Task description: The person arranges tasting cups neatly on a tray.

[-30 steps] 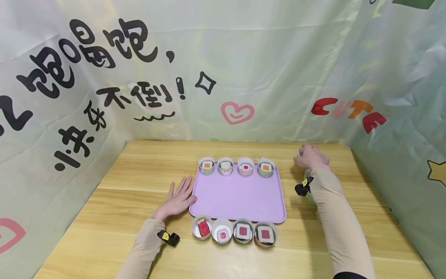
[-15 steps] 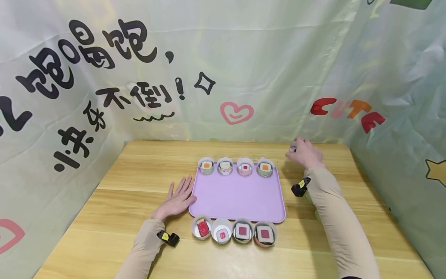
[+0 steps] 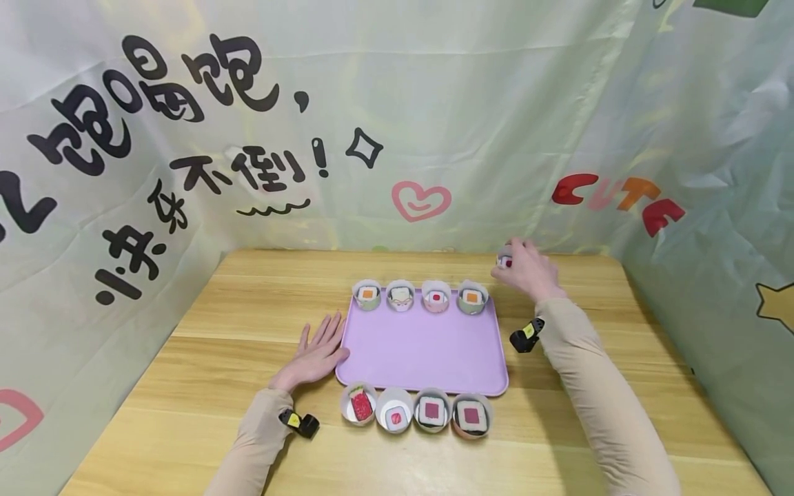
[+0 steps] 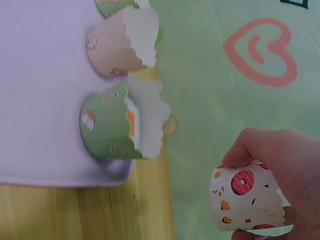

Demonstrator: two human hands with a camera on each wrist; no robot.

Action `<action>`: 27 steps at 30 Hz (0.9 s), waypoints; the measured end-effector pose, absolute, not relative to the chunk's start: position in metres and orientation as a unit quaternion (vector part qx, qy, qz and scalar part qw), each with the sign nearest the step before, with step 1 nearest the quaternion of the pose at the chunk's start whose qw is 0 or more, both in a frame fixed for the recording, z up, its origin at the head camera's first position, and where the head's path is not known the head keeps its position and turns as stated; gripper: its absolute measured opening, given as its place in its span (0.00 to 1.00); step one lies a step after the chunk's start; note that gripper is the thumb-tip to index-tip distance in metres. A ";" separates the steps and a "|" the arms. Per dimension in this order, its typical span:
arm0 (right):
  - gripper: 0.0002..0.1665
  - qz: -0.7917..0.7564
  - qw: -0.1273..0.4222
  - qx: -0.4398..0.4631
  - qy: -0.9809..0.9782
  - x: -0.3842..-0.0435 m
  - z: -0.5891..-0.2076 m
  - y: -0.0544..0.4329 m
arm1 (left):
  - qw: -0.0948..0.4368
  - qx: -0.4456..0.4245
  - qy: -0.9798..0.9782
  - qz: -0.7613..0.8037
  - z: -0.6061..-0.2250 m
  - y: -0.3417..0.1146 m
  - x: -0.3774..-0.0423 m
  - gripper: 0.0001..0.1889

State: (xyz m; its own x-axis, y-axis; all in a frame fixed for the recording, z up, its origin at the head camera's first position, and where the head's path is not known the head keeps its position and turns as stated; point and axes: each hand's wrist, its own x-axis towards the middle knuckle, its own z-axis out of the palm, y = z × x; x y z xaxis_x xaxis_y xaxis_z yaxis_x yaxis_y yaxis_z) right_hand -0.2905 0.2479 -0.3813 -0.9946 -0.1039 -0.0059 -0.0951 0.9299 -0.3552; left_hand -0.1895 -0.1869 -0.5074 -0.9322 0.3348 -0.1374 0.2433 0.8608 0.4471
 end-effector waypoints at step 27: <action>0.38 -0.210 -0.002 -0.135 0.968 -0.272 -0.369 0.178 | 0.108 0.151 0.959 0.215 -0.505 -0.186 -0.189 0.36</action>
